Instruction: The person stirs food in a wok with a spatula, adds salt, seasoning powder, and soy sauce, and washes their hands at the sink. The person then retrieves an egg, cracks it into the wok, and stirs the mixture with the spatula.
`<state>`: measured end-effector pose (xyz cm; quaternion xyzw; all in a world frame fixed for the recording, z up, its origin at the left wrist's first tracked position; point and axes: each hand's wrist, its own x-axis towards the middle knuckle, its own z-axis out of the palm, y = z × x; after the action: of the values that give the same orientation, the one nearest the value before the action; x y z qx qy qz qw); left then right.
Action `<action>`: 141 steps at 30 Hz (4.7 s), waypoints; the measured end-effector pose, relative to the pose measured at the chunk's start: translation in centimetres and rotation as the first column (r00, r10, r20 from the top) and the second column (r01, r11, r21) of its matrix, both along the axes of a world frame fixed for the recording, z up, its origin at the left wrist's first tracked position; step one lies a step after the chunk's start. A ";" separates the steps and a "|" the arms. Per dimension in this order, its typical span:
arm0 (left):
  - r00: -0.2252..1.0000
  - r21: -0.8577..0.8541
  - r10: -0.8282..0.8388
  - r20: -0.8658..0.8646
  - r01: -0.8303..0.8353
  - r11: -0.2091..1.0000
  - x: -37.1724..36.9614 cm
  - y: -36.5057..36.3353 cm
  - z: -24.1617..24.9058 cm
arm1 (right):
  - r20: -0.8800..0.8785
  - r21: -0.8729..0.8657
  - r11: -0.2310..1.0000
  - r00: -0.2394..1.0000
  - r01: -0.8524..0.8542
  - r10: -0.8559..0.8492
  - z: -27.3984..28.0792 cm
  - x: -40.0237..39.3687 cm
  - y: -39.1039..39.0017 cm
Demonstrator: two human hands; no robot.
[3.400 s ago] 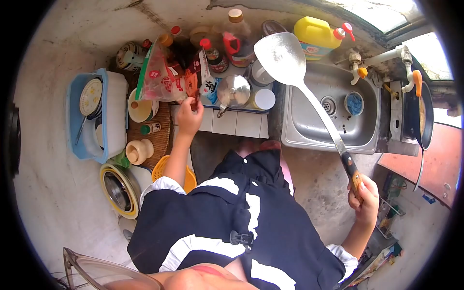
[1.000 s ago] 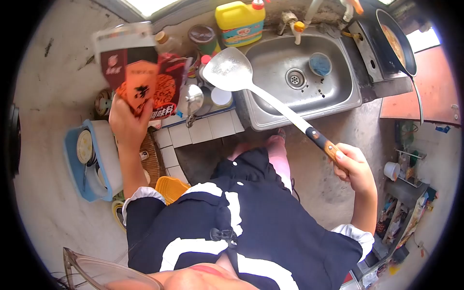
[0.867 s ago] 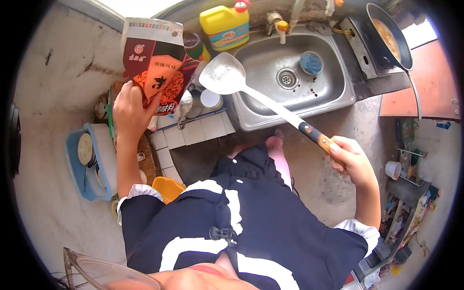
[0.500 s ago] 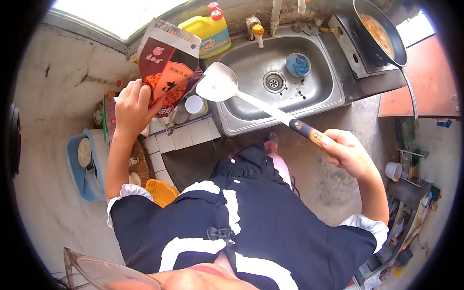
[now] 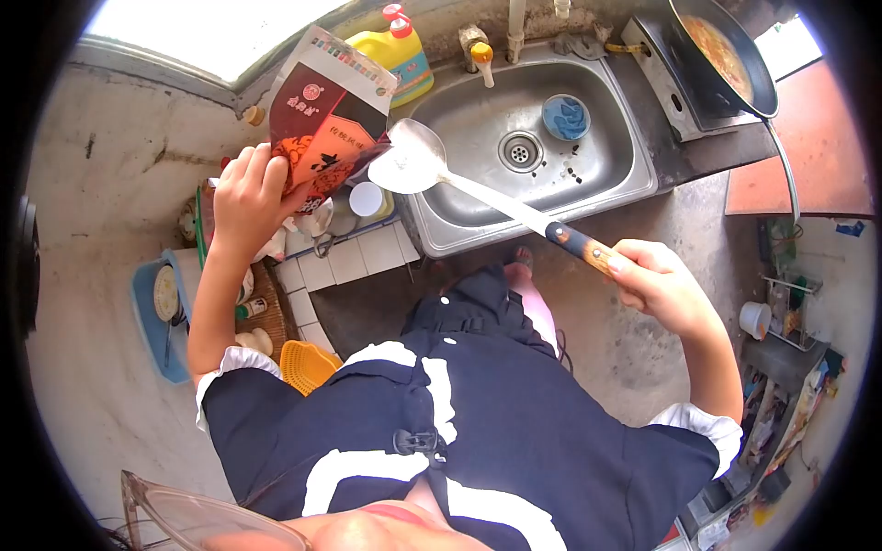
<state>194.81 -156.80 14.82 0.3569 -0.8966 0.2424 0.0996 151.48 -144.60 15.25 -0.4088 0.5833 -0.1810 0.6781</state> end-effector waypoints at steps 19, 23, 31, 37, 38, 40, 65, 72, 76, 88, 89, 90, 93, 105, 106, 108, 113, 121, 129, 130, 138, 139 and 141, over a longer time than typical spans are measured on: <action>0.974 -0.118 -0.070 0.216 0.098 0.988 -0.4 -1.0 1.7 | 0.033 -0.022 1.000 0.999 0.008 -0.007 -0.5 0.0 -0.6; 0.967 -0.141 -0.062 0.248 0.100 0.985 -0.9 -1.2 3.1 | 0.022 -0.015 1.000 1.000 -0.008 0.008 -0.1 0.0 -0.8; 0.940 -0.152 -0.126 0.316 0.181 0.972 -1.7 -1.6 3.1 | 0.017 0.011 0.999 0.999 -0.040 0.040 0.1 0.0 -0.7; 0.906 -0.134 -0.149 0.396 0.218 0.967 -2.5 -1.6 3.4 | 0.013 0.005 0.999 0.999 -0.038 0.038 0.3 0.0 -0.6; 0.907 -0.142 -0.150 0.395 0.221 0.965 -2.7 -1.7 3.6 | 0.022 0.007 1.000 0.999 -0.029 0.029 0.2 0.0 -0.6; 0.906 -0.156 -0.156 0.393 0.233 0.960 -2.9 -1.6 3.8 | 0.031 0.011 1.000 0.999 -0.015 0.014 0.1 0.1 -0.2; 0.884 -0.162 -0.156 0.440 0.249 0.955 -4.0 -1.7 4.1 | 0.011 -0.005 1.000 1.000 -0.025 0.026 -0.3 -0.4 0.1; 0.888 -0.176 -0.168 0.427 0.264 0.948 -4.3 -1.9 4.6 | 0.027 -0.009 1.000 1.000 -0.015 0.015 -0.4 -0.5 0.0; 0.875 -0.169 -0.179 0.449 0.280 0.945 -3.9 -1.9 4.1 | 0.038 0.001 1.000 0.999 -0.017 0.017 -0.6 -0.6 -0.1; 0.874 -0.186 -0.152 0.462 0.263 0.947 -3.8 -2.3 4.4 | 0.027 -0.009 1.000 1.000 -0.004 0.004 -0.6 -0.6 0.0; 0.869 -0.183 -0.155 0.470 0.268 0.946 -3.7 -2.3 4.2 | 0.034 -0.011 1.000 0.999 -0.005 0.005 -0.5 -0.6 0.1; 0.866 -0.180 -0.156 0.475 0.269 0.946 -3.6 -2.2 4.1 | 0.039 -0.014 1.000 0.999 -0.008 0.009 -0.5 -0.7 0.1; 0.874 -0.207 -0.142 0.464 0.263 0.942 -4.2 -2.1 4.7 | 0.018 -0.014 1.000 1.000 -0.004 0.004 -0.3 -0.6 -0.1; 0.888 -0.204 -0.146 0.437 0.256 0.945 -3.7 -2.4 4.5 | 0.029 -0.011 1.000 0.999 -0.014 0.014 -0.4 -0.7 -0.2; 0.888 -0.195 -0.146 0.437 0.252 0.948 -3.7 -2.3 4.3 | 0.029 -0.008 1.000 1.000 -0.011 0.011 -0.3 -0.7 -0.3; 0.909 -0.192 -0.126 0.396 0.216 0.957 -3.0 -2.4 3.7 | 0.028 -0.005 1.000 1.000 -0.005 0.005 -0.3 -0.6 -0.3; 0.955 -0.165 -0.098 0.281 0.148 0.975 -2.1 -2.1 2.7 | 0.043 -0.044 0.999 0.999 -0.001 0.003 -0.7 -0.6 -0.3; 0.906 -0.173 -0.090 0.414 0.176 0.969 -1.2 -1.7 3.2 | 0.019 -0.014 1.000 1.000 -0.006 0.007 -0.1 0.5 -0.5; 0.918 -0.214 -0.113 0.380 0.206 0.955 -1.5 -1.4 3.6 | 0.034 -0.053 0.998 0.999 -0.014 0.016 -1.0 0.4 -0.2; 0.925 -0.212 -0.104 0.365 0.191 0.958 -1.5 -1.4 3.8 | 0.038 -0.051 0.999 0.999 -0.014 0.016 -1.0 0.4 -0.3; 0.960 -0.213 -0.064 0.274 0.126 0.969 -0.7 -0.9 4.1 | 0.040 -0.007 1.000 0.999 -0.002 0.003 -0.2 0.6 0.0; 0.970 -0.201 -0.055 0.238 0.104 0.974 -0.6 -0.8 4.1 | 0.044 -0.006 1.000 0.999 -0.001 0.001 -0.2 0.5 0.1; 0.992 -0.145 -0.028 0.120 0.045 0.988 -0.4 -0.4 4.0 | 0.052 -0.007 1.000 0.999 0.004 -0.003 -0.2 0.2 0.4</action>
<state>194.42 -157.23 18.79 0.3171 -0.8870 0.3267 0.0772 151.73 -144.23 15.01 -0.4054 0.5655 -0.1949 0.6913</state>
